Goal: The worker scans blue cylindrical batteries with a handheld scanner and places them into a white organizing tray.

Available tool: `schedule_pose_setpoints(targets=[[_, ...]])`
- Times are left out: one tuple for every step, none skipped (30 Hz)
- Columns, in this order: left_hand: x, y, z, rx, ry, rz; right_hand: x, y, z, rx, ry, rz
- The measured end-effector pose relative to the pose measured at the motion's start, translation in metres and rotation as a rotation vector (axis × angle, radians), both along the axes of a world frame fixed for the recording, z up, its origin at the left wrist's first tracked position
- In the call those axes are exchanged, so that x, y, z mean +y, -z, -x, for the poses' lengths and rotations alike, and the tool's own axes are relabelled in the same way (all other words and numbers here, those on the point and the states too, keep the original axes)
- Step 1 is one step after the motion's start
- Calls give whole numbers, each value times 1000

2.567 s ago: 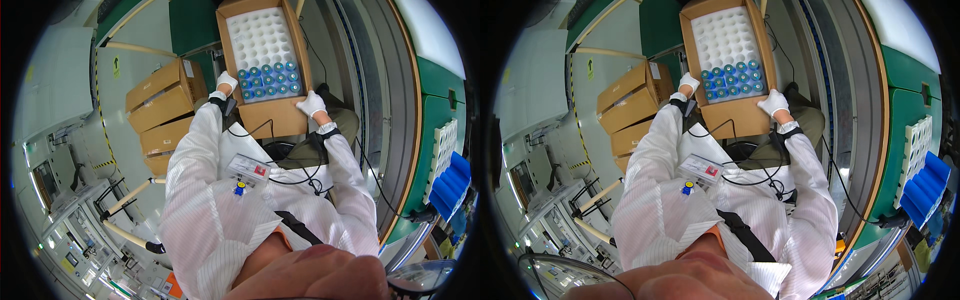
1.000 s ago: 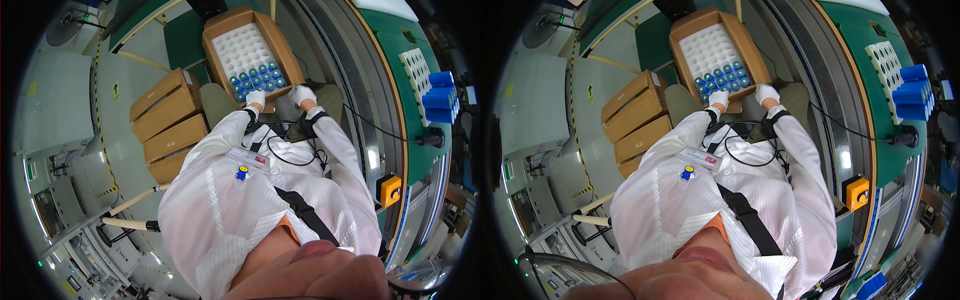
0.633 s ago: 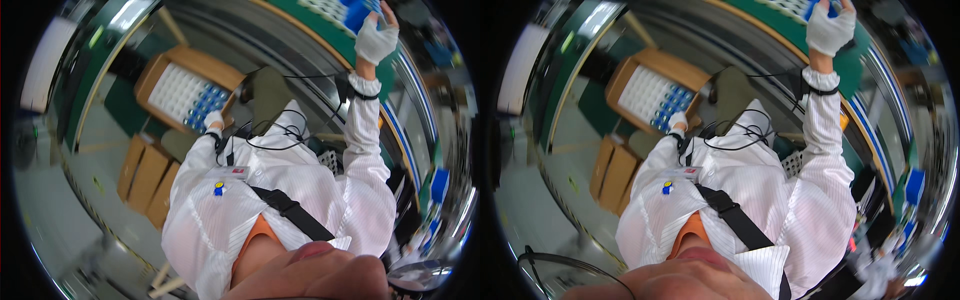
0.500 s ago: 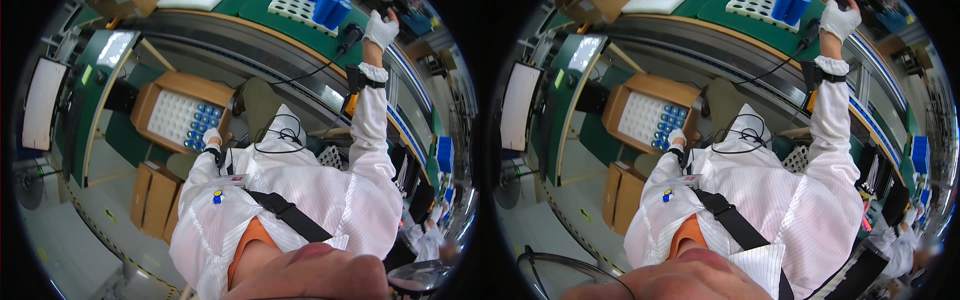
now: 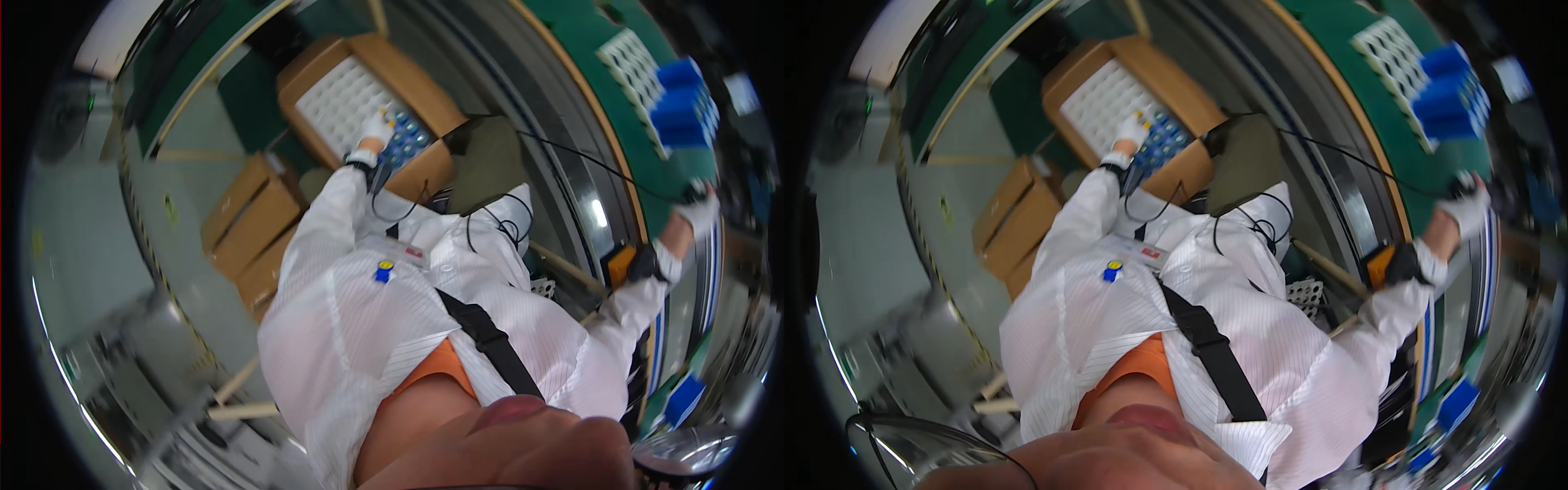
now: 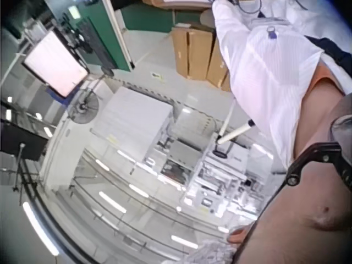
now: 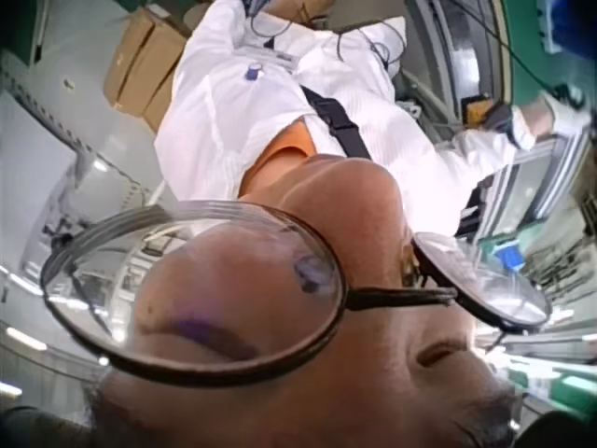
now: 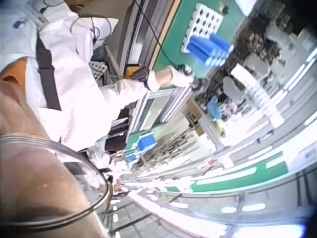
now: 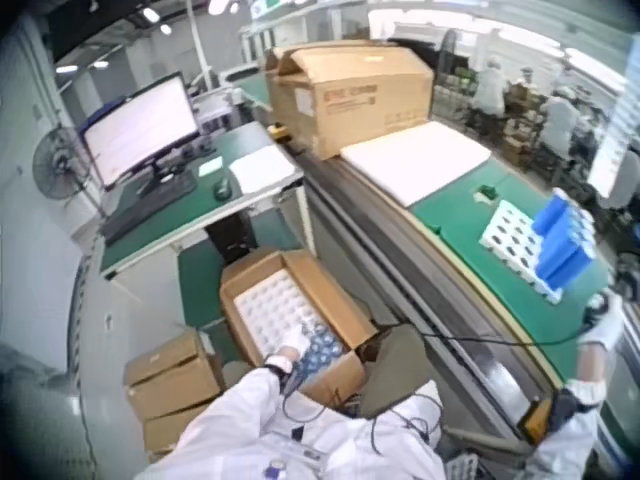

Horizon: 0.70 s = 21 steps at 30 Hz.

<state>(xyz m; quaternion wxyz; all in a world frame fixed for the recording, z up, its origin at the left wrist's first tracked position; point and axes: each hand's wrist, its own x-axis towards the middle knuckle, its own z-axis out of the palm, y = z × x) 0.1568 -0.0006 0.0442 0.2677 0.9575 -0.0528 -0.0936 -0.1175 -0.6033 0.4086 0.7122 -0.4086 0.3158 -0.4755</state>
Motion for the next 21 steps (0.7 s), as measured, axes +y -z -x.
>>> schedule_pose_setpoints(targets=[[0, -5, -3, 50, -41, -35, 9, -11, 0, -112, -172, 84], [-1, -10, -3, 73, -69, -59, 23, -25, -5, -226, -250, 126], [-2, -16, 2, 103, -97, -78, 43, -31, -17, -258, -495, 203], [-6, -23, 5, 88, -75, -44, 72, -31, -27, -282, -652, 246], [-11, -31, 10, 92, -50, -8, 102, -24, -41, -138, -595, 393], [-17, -39, 19, 76, -58, -15, 133, -13, -52, 45, -462, 506], [-23, -48, 34, 142, 48, 80, 154, -11, -65, 142, -587, 673], [-29, -59, 46, 214, 149, 185, 172, -5, -75, 325, -562, 796], [-34, -72, 53, 252, 305, 192, 184, 1, -86, 389, -724, 839], [-34, -82, 62, 301, 454, 215, 199, 14, -102, 428, -716, 836], [-35, -90, 69, 361, 553, 195, 208, 24, -111, 412, -867, 815], [-33, -98, 75, 389, 542, 205, 214, 34, -120, 454, -997, 683], [-29, -106, 81, 375, 506, 190, 220, 45, -133, 482, -1032, 741], [-24, -113, 87, 350, 469, 189, 224, 54, -142, 585, -1058, 774], [-16, -117, 91, 337, 423, 159, 226, 62, -144, 497, -1068, 823], [-5, -116, 90, 312, 390, 152, 228, 74, -149, 564, -1051, 825], [2, -115, 91, 277, 374, 82, 222, 77, -146, 561, -1108, 737], [11, -113, 88, 301, 328, 20, 215, 78, -141, 555, -1163, 702], [18, -106, 86, 315, 261, -7, 214, 82, -138, 508, -1185, 722], [23, -99, 78, 340, 188, -23, 213, 83, -135, 549, -1192, 699], [27, -92, 67, 324, 176, -32, 213, 83, -138, 520, -1192, 724]])
